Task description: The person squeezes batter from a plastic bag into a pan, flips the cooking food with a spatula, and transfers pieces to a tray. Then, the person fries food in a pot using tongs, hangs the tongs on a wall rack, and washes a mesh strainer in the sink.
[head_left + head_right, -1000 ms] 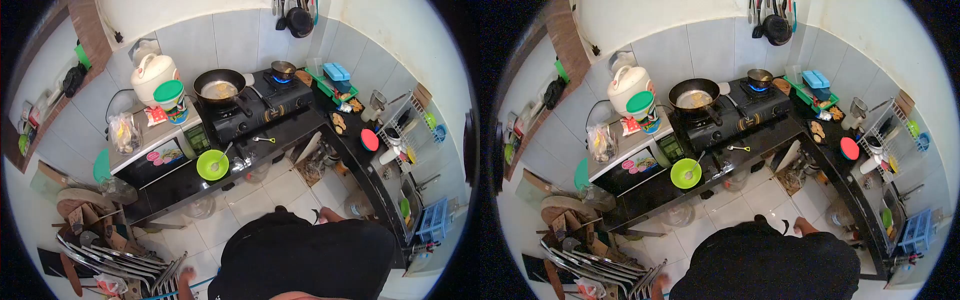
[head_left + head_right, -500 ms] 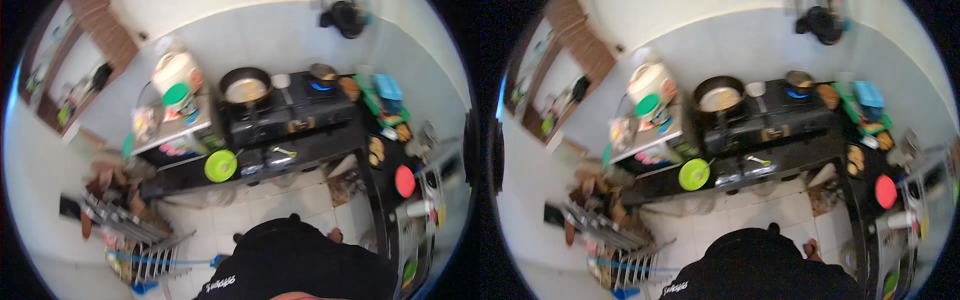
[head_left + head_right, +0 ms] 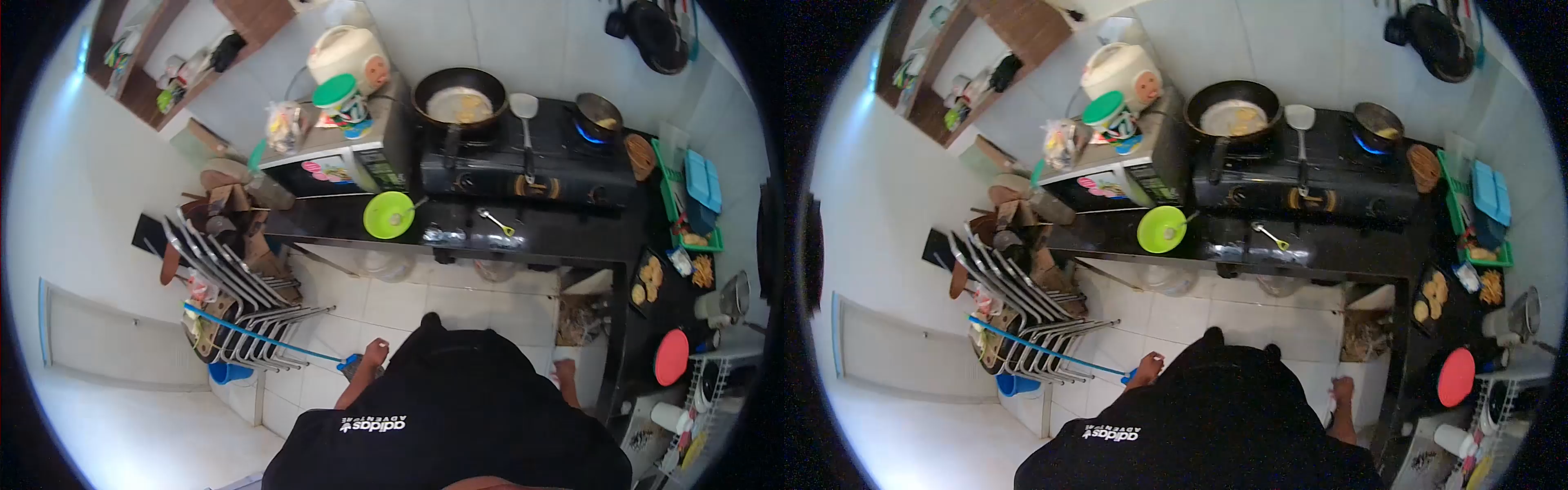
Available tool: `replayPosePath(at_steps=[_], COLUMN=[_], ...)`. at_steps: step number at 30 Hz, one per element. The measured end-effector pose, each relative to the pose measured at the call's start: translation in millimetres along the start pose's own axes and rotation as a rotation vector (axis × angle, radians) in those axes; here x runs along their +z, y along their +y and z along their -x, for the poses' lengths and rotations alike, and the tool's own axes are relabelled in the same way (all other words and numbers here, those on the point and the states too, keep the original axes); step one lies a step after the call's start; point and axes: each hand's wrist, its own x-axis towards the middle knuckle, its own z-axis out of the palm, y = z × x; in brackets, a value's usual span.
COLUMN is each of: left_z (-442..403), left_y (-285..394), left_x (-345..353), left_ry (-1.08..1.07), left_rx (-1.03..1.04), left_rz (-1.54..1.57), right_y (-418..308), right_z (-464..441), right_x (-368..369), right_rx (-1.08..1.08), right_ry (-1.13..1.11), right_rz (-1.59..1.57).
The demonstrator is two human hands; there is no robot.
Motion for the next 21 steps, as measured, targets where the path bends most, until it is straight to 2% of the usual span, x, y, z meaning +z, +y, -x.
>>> replayPosePath(at_steps=[1, 2, 3, 4, 5, 6, 7, 8, 9, 11, 12, 13, 14, 15, 16, 17, 18, 19, 21], left_z=[29, 44, 37, 22, 9, 15, 3, -8, -16, -27, -32, -47, -61, -67, -71, -88, -109, -123, -142], left_y=[25, 37, 22, -19, -53, -16, -5, 0, 1, 4, 5, -19, -7, 32, 54, 70, 74, 86, 116], left_x=[-12, -17, -14, -3, 11, 11, 15, 18, 19, 19, 18, 21, 21, 8, 8, 7, 9, 9, 4], left_ry=[-0.102, -0.12, -0.152, -0.179, -0.207, -0.107, -0.121, -0.138, -0.155, -0.188, -0.205, -0.214, -0.223, -0.234, -0.19, -0.269, -0.279, -0.287, -0.34], left_rx=[-0.058, -0.01, 0.055, 0.129, 0.154, 0.364, 0.383, 0.355, 0.323, 0.255, 0.22, 0.227, 0.22, 0.213, 0.24, 0.15, 0.212, 0.272, 0.231], left_rz=[0.074, -0.01, -0.109, -0.202, -0.202, -0.287, -0.281, -0.271, -0.262, -0.248, -0.24, -0.235, -0.236, -0.234, -0.206, -0.154, -0.07, 0.011, 0.002], right_y=[-25, -19, -27, -82, -75, -99, -109, -110, -118, -112, -102, -92, -87, -88, -89, -85, -77, -69, -65], right_z=[-14, -31, -41, -44, -50, -47, -45, -34, -31, -21, -15, -9, -5, 2, 8, 7, 0, -9, -18], right_x=[-20, 19, 39, -89, -57, -100, -108, -123, -150, -130, -124, -123, -122, -117, -112, -112, -113, -111, -106], right_rx=[0.496, 0.177, 0.286, 0.822, 0.489, 0.736, 0.694, 0.292, 0.556, 0.694, 0.703, 0.786, 0.865, 0.876, 0.801, 0.727, 0.739, 0.654, 0.492], right_ry=[-0.075, -0.197, -0.035, -0.122, -0.215, -0.176, -0.119, -0.014, -0.17, -0.2, -0.191, -0.269, -0.345, -0.333, -0.247, -0.168, -0.159, -0.184, -0.237], right_rz=[-0.781, -0.35, -0.884, -1.244, -1.071, -1.311, -1.308, -1.088, -1.148, -1.35, -1.345, -1.584, -1.822, -1.813, -1.645, -1.474, -1.463, -1.373, -1.203])
